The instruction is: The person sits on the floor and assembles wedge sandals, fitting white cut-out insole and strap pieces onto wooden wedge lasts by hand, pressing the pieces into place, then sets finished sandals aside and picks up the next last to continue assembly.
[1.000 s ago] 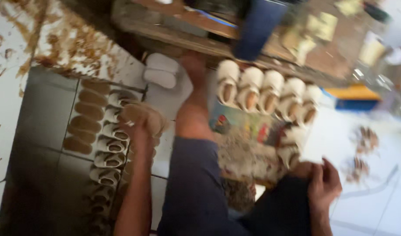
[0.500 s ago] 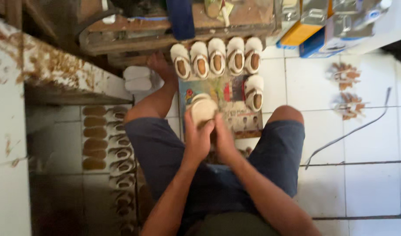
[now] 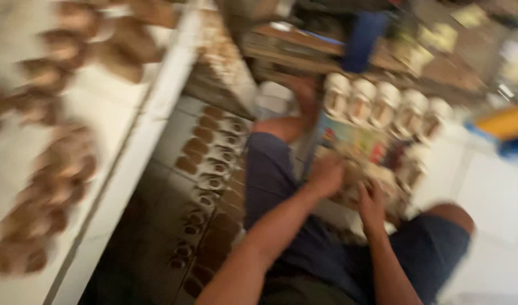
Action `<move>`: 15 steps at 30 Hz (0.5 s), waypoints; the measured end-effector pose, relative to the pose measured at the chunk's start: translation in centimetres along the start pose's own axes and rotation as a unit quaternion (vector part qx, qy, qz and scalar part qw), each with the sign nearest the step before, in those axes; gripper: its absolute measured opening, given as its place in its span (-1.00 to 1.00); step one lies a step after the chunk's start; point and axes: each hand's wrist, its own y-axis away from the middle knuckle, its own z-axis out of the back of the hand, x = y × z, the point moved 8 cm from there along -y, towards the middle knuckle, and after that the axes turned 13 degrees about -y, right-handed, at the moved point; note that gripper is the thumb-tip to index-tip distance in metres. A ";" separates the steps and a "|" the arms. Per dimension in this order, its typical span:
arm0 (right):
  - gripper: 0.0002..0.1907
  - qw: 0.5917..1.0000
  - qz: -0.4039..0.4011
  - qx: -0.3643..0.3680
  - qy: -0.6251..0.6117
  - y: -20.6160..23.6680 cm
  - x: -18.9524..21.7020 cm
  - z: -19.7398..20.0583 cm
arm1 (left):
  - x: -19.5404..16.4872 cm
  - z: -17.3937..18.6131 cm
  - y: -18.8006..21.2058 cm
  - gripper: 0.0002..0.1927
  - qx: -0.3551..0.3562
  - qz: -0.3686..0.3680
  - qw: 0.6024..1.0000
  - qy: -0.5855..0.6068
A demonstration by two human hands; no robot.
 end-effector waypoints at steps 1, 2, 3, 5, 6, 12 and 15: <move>-0.40 0.999 0.017 0.000 0.040 0.3 0.5 -0.5 | 0.5 0.1 0.1 -0.76 0.002 0.014 0.999 0.030; -0.39 0.998 0.001 0.001 0.057 0.4 0.4 -0.9 | 0.6 0.2 0.2 -0.72 0.002 0.025 0.998 0.064; -0.37 0.997 -0.015 -0.002 0.074 0.6 0.2 -1.2 | 1.0 1.1 0.1 -0.69 -0.040 0.035 0.995 0.081; -0.37 0.998 0.004 0.009 0.065 0.6 0.3 -1.8 | 1.3 2.9 0.1 -0.64 -0.114 0.046 0.985 0.122; -0.36 0.998 0.013 0.011 0.061 0.6 0.3 -2.0 | 1.5 3.4 0.1 -0.66 -0.132 0.045 0.974 0.177; -0.33 0.972 0.156 -0.063 0.167 0.6 2.7 -0.9 | 10.8 16.5 2.3 -0.73 -0.286 0.153 0.899 0.296; -0.35 0.967 0.196 -0.075 0.144 0.8 3.8 -0.4 | 19.0 29.6 6.2 -0.13 -0.548 0.213 0.796 0.142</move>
